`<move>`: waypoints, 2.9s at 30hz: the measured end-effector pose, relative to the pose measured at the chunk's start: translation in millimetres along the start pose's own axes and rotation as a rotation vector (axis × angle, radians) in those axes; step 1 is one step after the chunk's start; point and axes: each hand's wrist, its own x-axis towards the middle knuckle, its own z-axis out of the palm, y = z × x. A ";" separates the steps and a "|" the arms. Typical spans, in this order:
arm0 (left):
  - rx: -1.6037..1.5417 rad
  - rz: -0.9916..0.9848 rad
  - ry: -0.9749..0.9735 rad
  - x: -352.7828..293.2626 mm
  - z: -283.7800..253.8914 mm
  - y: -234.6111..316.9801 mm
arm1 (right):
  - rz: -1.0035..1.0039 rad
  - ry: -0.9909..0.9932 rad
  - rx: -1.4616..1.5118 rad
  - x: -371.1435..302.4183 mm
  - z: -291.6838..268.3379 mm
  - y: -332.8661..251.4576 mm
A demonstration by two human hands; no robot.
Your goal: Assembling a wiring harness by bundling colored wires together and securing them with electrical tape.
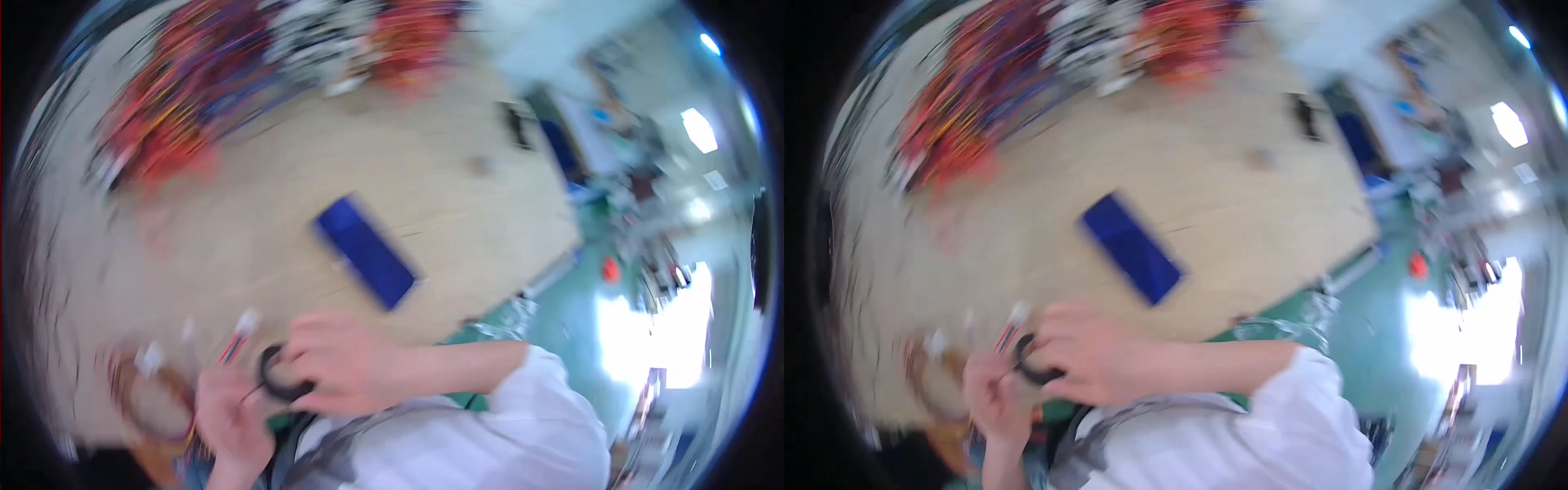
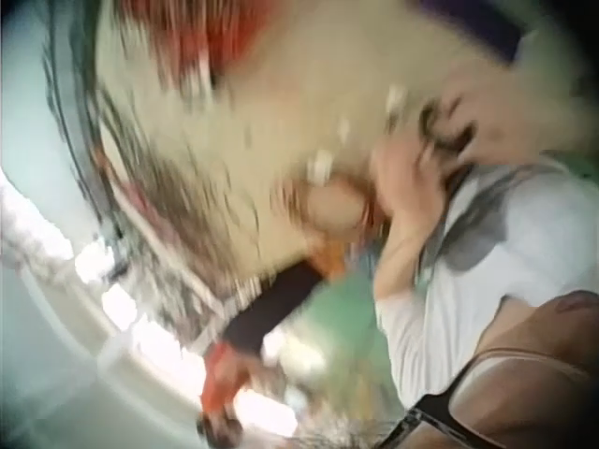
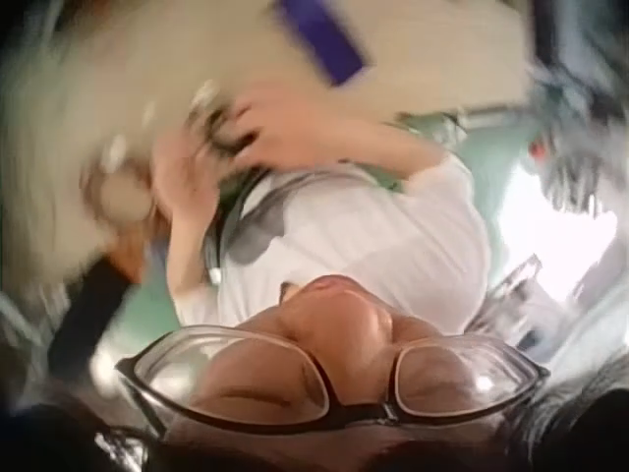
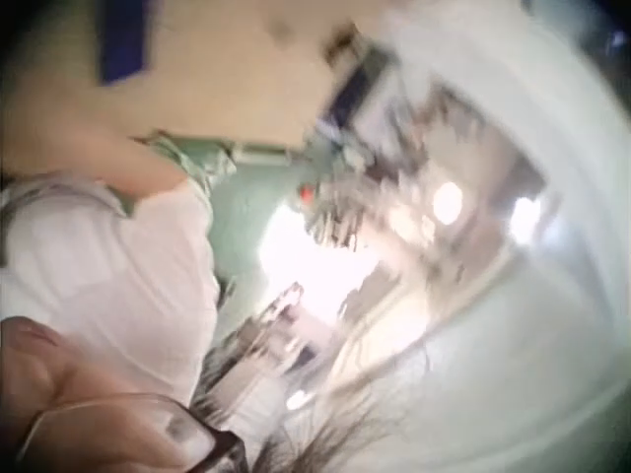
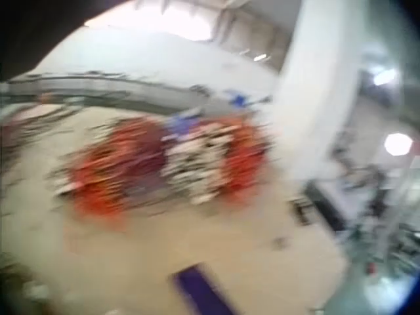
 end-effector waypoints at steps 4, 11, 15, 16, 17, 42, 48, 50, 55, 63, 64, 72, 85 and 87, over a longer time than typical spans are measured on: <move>-0.143 -0.160 -0.036 -2.7 -10.2 -11.3 | 0.156 -0.067 -0.128 5.1 0.1 -4.1; -0.177 -0.678 -0.189 -14.2 -32.4 -59.3 | 0.580 -0.323 0.320 17.9 24.9 4.5; -0.097 -0.476 -0.264 13.2 -13.8 -73.4 | 1.055 -0.300 0.628 32.1 23.3 9.5; -0.229 -0.669 -0.264 19.4 -13.1 -68.8 | 1.096 -0.444 0.598 38.3 19.0 20.8; -0.238 -0.558 -0.208 12.8 -10.3 -81.6 | 1.045 -0.479 0.586 41.7 22.4 27.6; -0.124 -0.829 -0.109 38.0 -8.1 -65.1 | 1.343 -0.515 0.702 72.0 43.1 52.9; 0.022 -0.648 -0.111 30.0 -5.5 -75.8 | 1.331 -0.515 0.689 74.7 42.7 51.7; 0.032 -0.633 -0.138 30.3 -5.1 -76.4 | 1.334 -0.517 0.682 75.0 42.8 52.6; -0.139 -0.792 -0.104 35.9 -8.1 -69.1 | 1.327 -0.488 0.717 73.4 43.7 52.5; -0.130 -0.807 -0.079 36.2 -5.0 -68.5 | 1.315 -0.522 0.681 73.7 38.6 51.9; -0.103 -0.788 -0.069 35.9 -4.8 -68.8 | 1.325 -0.512 0.681 74.7 38.5 50.9; -0.017 -0.692 -0.044 33.7 -2.6 -75.4 | 1.322 -0.464 0.675 73.0 39.3 48.7; 0.157 -0.521 -0.145 43.4 -5.5 -78.9 | 1.207 -0.517 0.314 84.4 41.5 45.3; 0.249 -0.410 -0.100 39.6 -2.2 -79.8 | 1.223 -0.534 0.288 89.6 40.8 43.3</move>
